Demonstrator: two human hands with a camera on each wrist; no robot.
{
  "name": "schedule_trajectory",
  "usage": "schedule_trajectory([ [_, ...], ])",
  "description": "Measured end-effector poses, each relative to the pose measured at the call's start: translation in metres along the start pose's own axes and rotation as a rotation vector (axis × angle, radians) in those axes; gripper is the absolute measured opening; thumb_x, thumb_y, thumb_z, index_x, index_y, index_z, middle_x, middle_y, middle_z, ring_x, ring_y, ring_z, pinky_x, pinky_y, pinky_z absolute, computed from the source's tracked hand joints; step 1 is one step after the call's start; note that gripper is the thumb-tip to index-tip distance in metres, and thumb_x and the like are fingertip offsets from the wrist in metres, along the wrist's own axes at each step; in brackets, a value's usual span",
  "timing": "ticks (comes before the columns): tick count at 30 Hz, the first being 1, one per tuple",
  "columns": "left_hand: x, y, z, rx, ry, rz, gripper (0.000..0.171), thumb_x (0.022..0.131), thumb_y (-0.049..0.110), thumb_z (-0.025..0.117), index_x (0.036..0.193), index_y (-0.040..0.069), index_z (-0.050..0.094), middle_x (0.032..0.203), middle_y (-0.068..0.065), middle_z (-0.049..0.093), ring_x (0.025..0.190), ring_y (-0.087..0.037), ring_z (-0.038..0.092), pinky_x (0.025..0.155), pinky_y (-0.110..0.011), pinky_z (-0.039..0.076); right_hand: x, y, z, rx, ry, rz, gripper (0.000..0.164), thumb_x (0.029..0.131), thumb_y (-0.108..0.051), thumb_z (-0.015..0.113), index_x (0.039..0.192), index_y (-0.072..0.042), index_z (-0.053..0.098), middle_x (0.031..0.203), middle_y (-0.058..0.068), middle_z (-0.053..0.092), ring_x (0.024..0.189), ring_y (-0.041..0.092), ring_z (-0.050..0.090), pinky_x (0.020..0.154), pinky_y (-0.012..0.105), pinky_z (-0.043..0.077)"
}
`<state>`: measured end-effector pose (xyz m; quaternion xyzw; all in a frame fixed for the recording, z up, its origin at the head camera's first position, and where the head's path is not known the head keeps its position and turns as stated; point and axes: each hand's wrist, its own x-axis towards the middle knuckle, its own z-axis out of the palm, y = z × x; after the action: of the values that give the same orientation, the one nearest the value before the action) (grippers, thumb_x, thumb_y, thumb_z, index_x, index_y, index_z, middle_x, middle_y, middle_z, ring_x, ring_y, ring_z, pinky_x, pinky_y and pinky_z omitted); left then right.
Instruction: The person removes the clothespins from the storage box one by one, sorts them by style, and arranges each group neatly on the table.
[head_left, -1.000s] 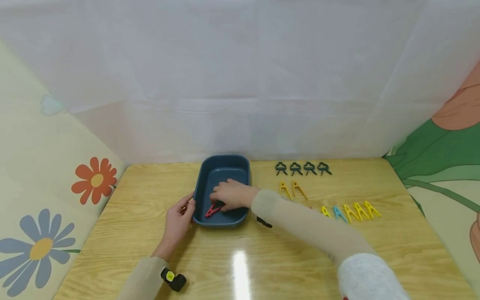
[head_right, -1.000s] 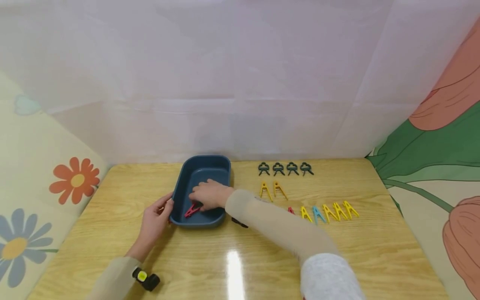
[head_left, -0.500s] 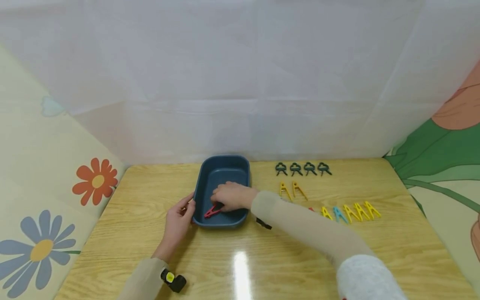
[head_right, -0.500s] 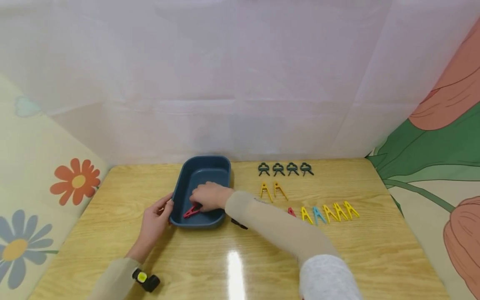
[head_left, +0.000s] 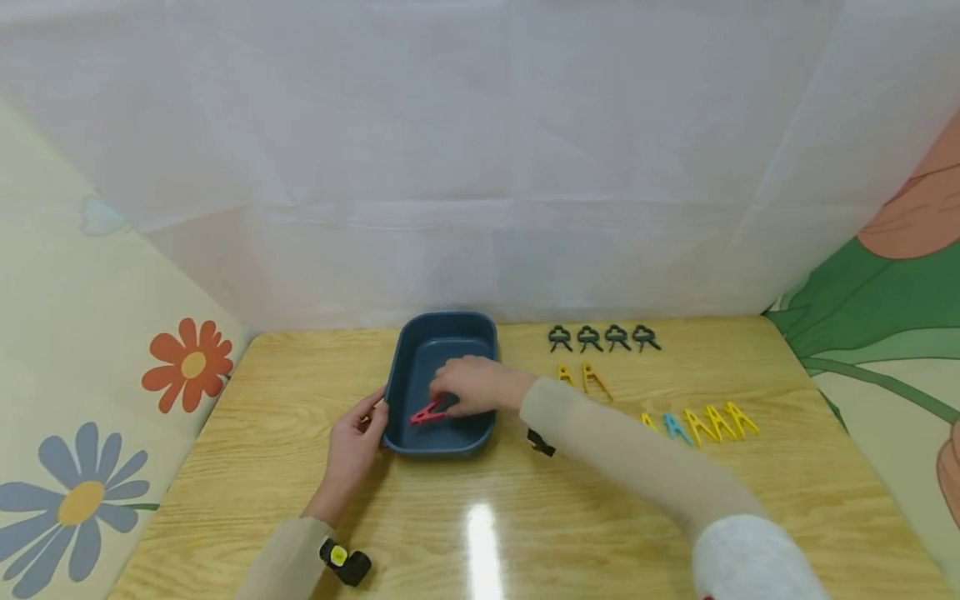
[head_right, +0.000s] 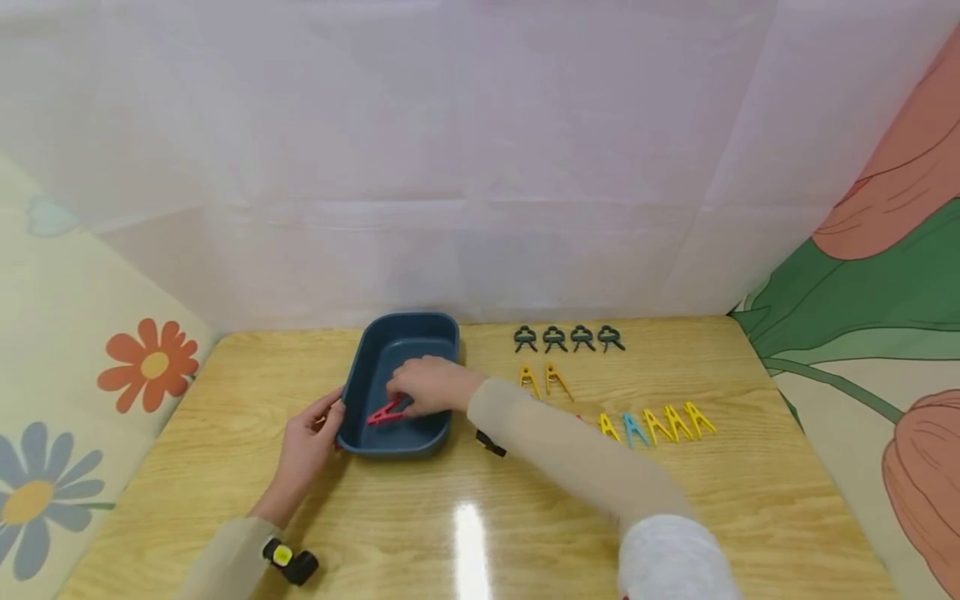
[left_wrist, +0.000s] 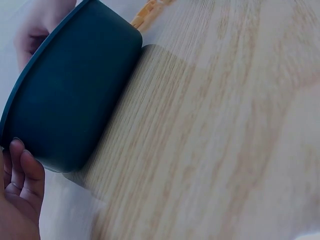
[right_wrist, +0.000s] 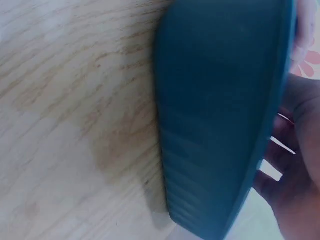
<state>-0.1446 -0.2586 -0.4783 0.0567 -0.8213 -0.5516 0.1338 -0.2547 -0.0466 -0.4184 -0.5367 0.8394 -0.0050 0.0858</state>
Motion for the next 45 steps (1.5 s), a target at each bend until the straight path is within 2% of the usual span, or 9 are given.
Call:
schedule_trajectory([
  [8, 0.0, 0.0, -0.001, -0.001, -0.008, 0.01, 0.035, 0.105, 0.006, 0.059, 0.137, -0.004, 0.065, 0.081, -0.003, 0.058, 0.053, -0.006, 0.054, 0.049, -0.02, 0.048, -0.02, 0.007, -0.015, 0.053, 0.055, 0.003, 0.027, 0.099, -0.032, 0.074, 0.124, -0.02, 0.074, 0.115, -0.003, 0.068, 0.109, 0.016, 0.059, 0.097, 0.033, 0.049],
  [17, 0.0, -0.002, 0.0, 0.01, -0.007, 0.005, 0.035, 0.106, 0.008, 0.057, 0.139, -0.001, 0.065, 0.083, -0.005, 0.059, 0.054, -0.007, 0.055, 0.051, -0.02, 0.049, -0.057, 0.021, -0.033, 0.117, 0.129, -0.01, 0.031, 0.099, -0.024, 0.075, 0.127, -0.012, 0.072, 0.119, 0.003, 0.069, 0.111, 0.021, 0.06, 0.099, 0.037, 0.049],
  [22, 0.001, -0.002, 0.0, -0.003, -0.009, 0.007, 0.035, 0.106, 0.008, 0.057, 0.139, -0.001, 0.065, 0.082, -0.004, 0.059, 0.054, -0.006, 0.055, 0.05, -0.021, 0.05, -0.081, 0.033, -0.036, 0.158, 0.162, 0.033, 0.03, 0.098, -0.021, 0.076, 0.125, -0.01, 0.073, 0.12, 0.005, 0.069, 0.113, 0.022, 0.062, 0.099, 0.037, 0.051],
  [28, 0.0, -0.001, -0.001, 0.0, -0.014, 0.005, 0.035, 0.107, 0.009, 0.057, 0.14, 0.0, 0.064, 0.085, -0.009, 0.06, 0.055, -0.004, 0.056, 0.051, -0.021, 0.05, -0.11, 0.047, -0.036, 0.131, 0.202, 0.088, 0.028, 0.099, -0.026, 0.074, 0.123, -0.012, 0.073, 0.12, 0.004, 0.07, 0.113, 0.022, 0.063, 0.1, 0.04, 0.052],
  [35, 0.0, -0.001, -0.001, -0.004, -0.018, 0.002, 0.035, 0.107, 0.011, 0.058, 0.14, 0.0, 0.065, 0.082, -0.003, 0.056, 0.054, -0.007, 0.055, 0.051, -0.021, 0.049, -0.152, 0.062, -0.031, 0.199, 0.244, 0.153, 0.028, 0.098, -0.02, 0.075, 0.124, -0.008, 0.072, 0.121, 0.007, 0.069, 0.116, 0.027, 0.064, 0.101, 0.044, 0.052],
  [45, 0.0, -0.001, -0.001, 0.006, -0.024, -0.001, 0.036, 0.107, 0.012, 0.058, 0.14, 0.001, 0.065, 0.083, -0.004, 0.055, 0.055, -0.009, 0.055, 0.051, -0.023, 0.05, -0.216, 0.089, -0.001, 0.273, 0.328, 0.307, 0.027, 0.097, -0.017, 0.076, 0.121, -0.006, 0.073, 0.118, 0.009, 0.07, 0.114, 0.032, 0.064, 0.099, 0.052, 0.053],
])
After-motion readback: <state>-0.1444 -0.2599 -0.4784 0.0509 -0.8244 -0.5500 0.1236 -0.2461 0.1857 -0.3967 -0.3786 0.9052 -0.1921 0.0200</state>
